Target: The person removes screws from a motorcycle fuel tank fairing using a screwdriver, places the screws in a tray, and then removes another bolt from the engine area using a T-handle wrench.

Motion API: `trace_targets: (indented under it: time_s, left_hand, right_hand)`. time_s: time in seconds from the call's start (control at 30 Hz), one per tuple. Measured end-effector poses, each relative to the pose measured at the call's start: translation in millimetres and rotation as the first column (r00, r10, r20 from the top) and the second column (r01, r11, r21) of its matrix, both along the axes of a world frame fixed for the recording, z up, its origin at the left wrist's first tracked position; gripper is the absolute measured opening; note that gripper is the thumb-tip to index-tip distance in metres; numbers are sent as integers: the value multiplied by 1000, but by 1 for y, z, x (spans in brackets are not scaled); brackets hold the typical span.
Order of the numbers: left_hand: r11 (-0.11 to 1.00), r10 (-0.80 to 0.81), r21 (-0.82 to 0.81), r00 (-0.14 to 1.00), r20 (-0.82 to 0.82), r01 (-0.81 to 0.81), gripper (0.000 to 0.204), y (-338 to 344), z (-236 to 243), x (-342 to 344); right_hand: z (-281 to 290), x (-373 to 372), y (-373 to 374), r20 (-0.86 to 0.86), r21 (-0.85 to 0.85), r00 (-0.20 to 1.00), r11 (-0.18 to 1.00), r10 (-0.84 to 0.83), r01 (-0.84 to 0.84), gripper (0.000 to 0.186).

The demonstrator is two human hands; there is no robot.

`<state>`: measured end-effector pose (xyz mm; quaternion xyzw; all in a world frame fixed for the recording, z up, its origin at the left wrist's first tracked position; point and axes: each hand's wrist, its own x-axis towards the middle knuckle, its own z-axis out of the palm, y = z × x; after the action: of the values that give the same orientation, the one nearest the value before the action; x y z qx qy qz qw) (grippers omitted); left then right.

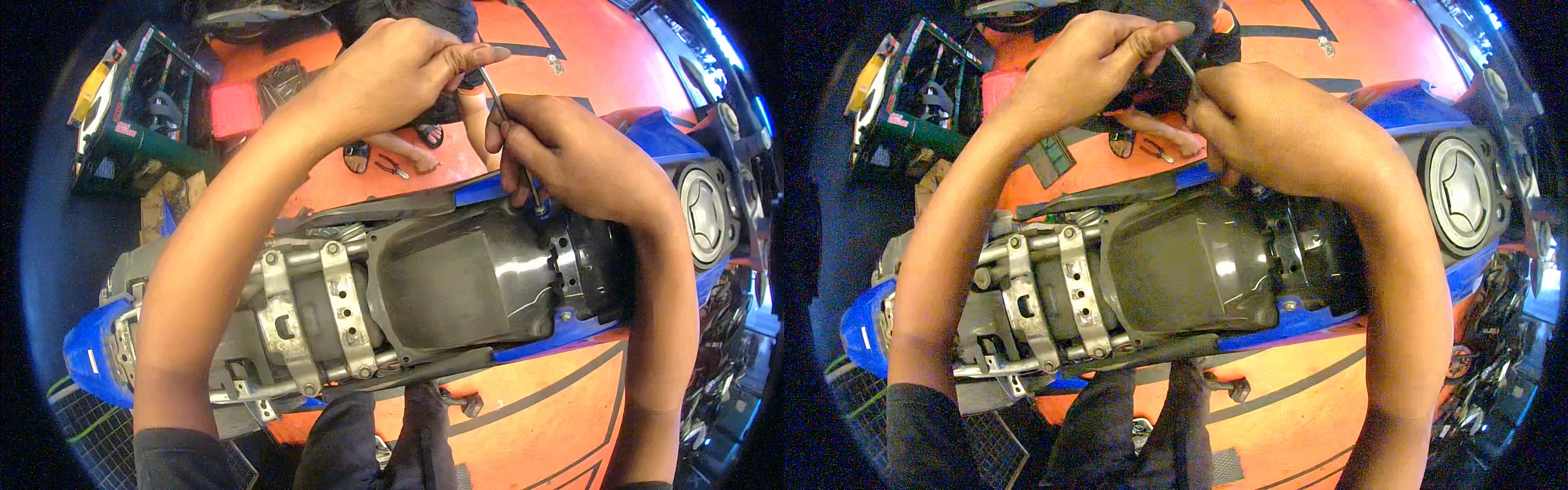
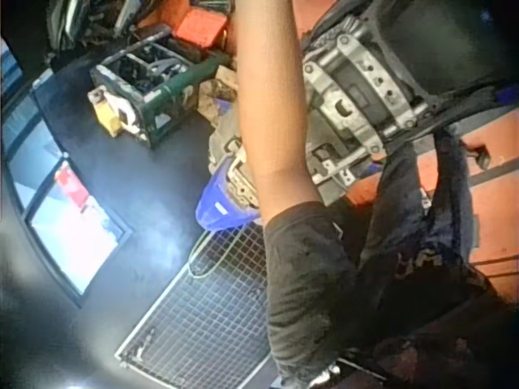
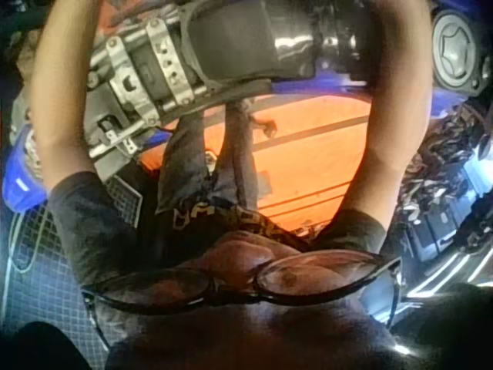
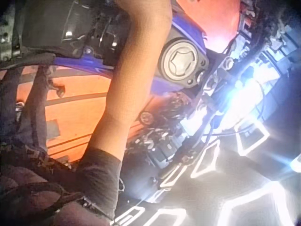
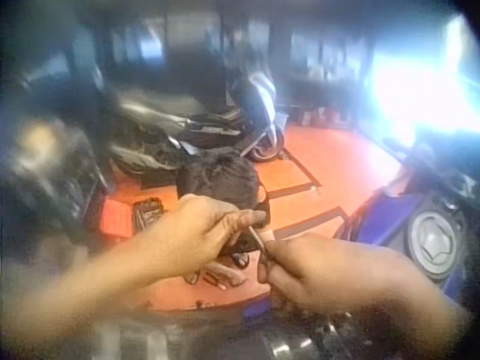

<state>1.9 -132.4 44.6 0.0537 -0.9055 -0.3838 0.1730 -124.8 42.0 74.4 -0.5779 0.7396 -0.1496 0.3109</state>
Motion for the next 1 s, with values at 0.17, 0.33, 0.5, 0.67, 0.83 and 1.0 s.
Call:
trace_targets:
  time_s: [0.17, 0.33, 0.5, 0.67, 0.83, 1.0]
  left_hand:
    - [951, 282, 40, 915, 289, -306, 45, 39, 48, -2]
    - [884, 134, 376, 920, 368, -279, 49, 40, 67, 13]
    - [999, -44, -26, 950, -308, 37, 37, 12, 1, 5]
    - [982, 19, 187, 981, -195, 18, 24, 21, 11, 11]
    - [964, 67, 266, 983, -170, -19, 29, 20, 0, 7]
    - [657, 315, 720, 949, 8, -224, 44, 42, -11, 4]
  right_hand:
    - [-12, -4, -6, -221, -193, 974, 981, -41, -3, 27]
    - [-12, 14, -13, -206, -438, 962, 896, -180, 74, 23]
    - [10, 31, -10, -192, -416, 973, 908, -129, 39, 20]
    - [10, 27, -10, 37, -398, 994, 911, -99, 105, 21]
    - [7, 23, -13, 104, -273, 980, 942, -171, 193, 24]
    - [-12, 8, -13, 69, -401, 988, 903, -137, 153, 21]
